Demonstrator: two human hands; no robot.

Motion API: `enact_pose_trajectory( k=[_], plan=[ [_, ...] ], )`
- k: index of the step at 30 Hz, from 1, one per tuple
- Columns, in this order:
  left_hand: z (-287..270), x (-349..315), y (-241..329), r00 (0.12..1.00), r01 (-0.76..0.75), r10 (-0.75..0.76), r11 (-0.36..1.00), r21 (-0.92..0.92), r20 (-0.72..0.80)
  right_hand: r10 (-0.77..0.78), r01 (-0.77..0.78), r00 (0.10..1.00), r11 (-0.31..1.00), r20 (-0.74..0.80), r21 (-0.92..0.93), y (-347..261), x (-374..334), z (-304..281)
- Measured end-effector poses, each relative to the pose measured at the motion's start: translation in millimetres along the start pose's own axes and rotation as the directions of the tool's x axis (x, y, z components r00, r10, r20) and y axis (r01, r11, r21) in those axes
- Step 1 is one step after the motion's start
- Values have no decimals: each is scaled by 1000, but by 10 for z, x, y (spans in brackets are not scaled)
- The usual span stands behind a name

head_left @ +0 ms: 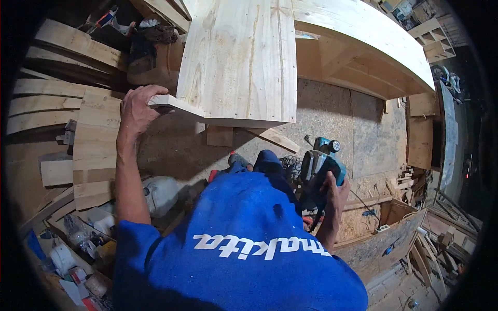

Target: The person assembles a wooden structure by hammering nails into boards and smoothing the edges with an electric planer.

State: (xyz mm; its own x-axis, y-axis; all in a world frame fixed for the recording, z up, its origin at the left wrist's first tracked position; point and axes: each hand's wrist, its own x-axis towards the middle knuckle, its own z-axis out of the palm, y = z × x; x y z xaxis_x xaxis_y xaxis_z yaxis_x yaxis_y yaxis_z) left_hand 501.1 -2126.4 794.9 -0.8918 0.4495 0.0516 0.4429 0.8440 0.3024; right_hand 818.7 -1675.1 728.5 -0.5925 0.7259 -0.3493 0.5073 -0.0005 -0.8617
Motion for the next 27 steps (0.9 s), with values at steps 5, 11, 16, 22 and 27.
enact_pose_trajectory(
  k=[5, 11, 16, 22, 27],
  plan=[
    [47, -65, 4, 999, -13, 15, 999, 43, -49, -69, 69, 991, 998, 112, 9, -121, 236, 46],
    [106, -132, 51, 996, 27, -21, 997, 70, -85, -182, 168, 949, 983, 258, 73, -109, 575, -74],
    [291, 41, -87, 995, -59, 64, 996, 68, -81, -735, 809, 585, 502, 342, -305, 115, 1008, -67],
    [195, -159, -461, 997, -13, 7, 997, -70, -79, -845, 812, 524, 457, 108, -363, 878, 1478, -227],
    [392, -77, -27, 963, -126, 172, 968, 219, -206, -941, 939, 224, 278, -252, -204, 1796, 1815, -311]
  ],
)
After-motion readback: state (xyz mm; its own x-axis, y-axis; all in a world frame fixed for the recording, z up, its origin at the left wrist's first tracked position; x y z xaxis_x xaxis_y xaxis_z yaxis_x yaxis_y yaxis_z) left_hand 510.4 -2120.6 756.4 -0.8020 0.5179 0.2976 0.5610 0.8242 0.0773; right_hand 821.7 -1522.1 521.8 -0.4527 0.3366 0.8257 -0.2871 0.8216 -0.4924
